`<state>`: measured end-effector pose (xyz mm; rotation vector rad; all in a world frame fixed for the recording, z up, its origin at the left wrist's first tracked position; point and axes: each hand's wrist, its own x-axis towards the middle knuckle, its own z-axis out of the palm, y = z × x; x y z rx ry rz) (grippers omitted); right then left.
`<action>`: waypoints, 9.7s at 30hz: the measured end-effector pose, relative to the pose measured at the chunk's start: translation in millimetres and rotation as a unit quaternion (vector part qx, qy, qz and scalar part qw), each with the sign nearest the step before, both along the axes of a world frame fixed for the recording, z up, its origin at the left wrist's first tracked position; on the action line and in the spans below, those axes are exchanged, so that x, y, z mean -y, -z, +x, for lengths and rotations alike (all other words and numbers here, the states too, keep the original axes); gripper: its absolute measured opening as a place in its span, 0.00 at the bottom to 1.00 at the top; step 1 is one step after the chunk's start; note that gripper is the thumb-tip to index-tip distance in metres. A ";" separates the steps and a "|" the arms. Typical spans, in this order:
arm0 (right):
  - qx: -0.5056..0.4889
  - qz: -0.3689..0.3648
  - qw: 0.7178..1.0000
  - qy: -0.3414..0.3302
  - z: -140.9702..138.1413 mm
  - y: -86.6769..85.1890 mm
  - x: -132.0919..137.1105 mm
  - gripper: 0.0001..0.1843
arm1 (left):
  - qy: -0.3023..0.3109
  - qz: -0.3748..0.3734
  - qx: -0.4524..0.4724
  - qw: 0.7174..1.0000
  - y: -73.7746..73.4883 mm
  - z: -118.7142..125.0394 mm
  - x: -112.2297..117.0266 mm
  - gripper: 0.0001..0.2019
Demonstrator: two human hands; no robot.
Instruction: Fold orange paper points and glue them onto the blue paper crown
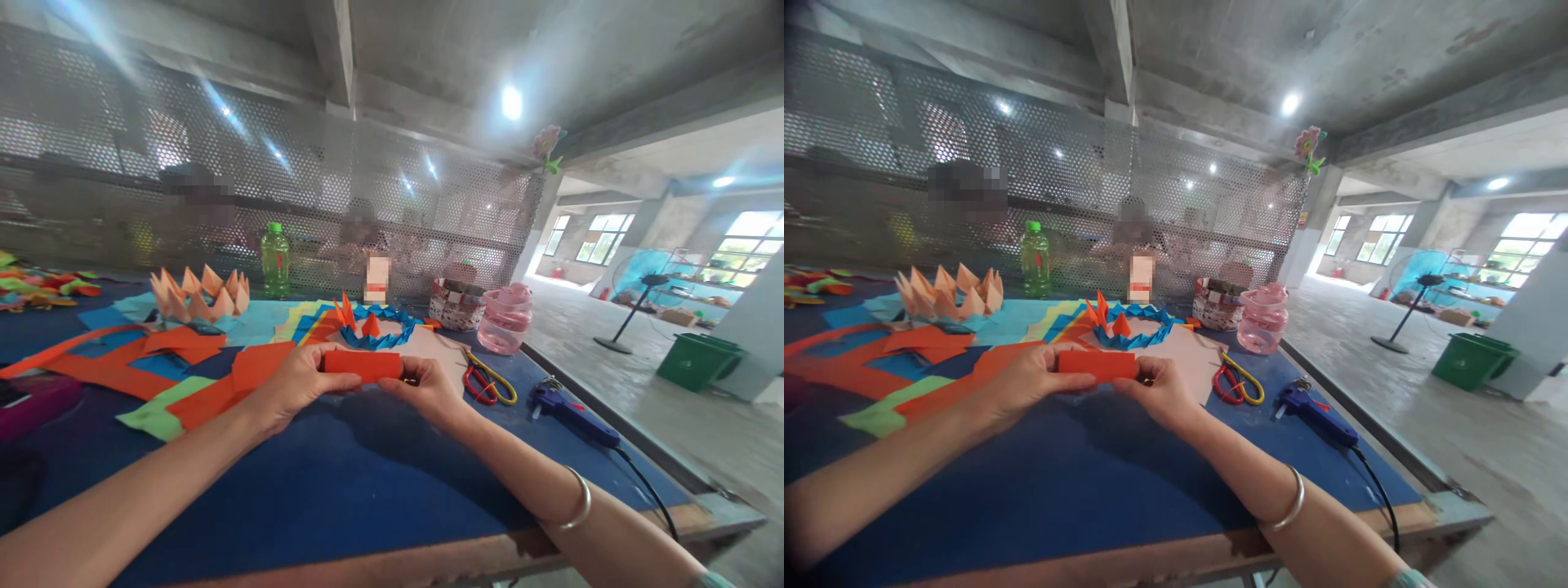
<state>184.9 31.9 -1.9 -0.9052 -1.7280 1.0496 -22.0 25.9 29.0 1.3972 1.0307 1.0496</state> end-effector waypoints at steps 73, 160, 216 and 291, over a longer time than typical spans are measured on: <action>0.084 0.020 0.995 0.055 -0.1 0.1 -1.9 0.21 | 0.005 -0.002 -0.040 0.999 4.5 -4.6 -9.0 0.19; 0.109 0.069 0.990 0.052 1.1 0.2 -5.4 0.11 | 0.002 -0.006 0.054 0.999 4.8 -7.8 -4.6 0.12; 0.083 -0.059 0.993 -0.065 5.2 -9.9 9.5 0.23 | -0.013 -0.044 0.112 0.993 3.4 -1.2 0.1 0.04; 0.212 0.102 0.972 -0.025 -3.8 -17.1 30.2 0.25 | -0.020 -0.058 0.160 0.985 -8.7 6.1 12.9 0.03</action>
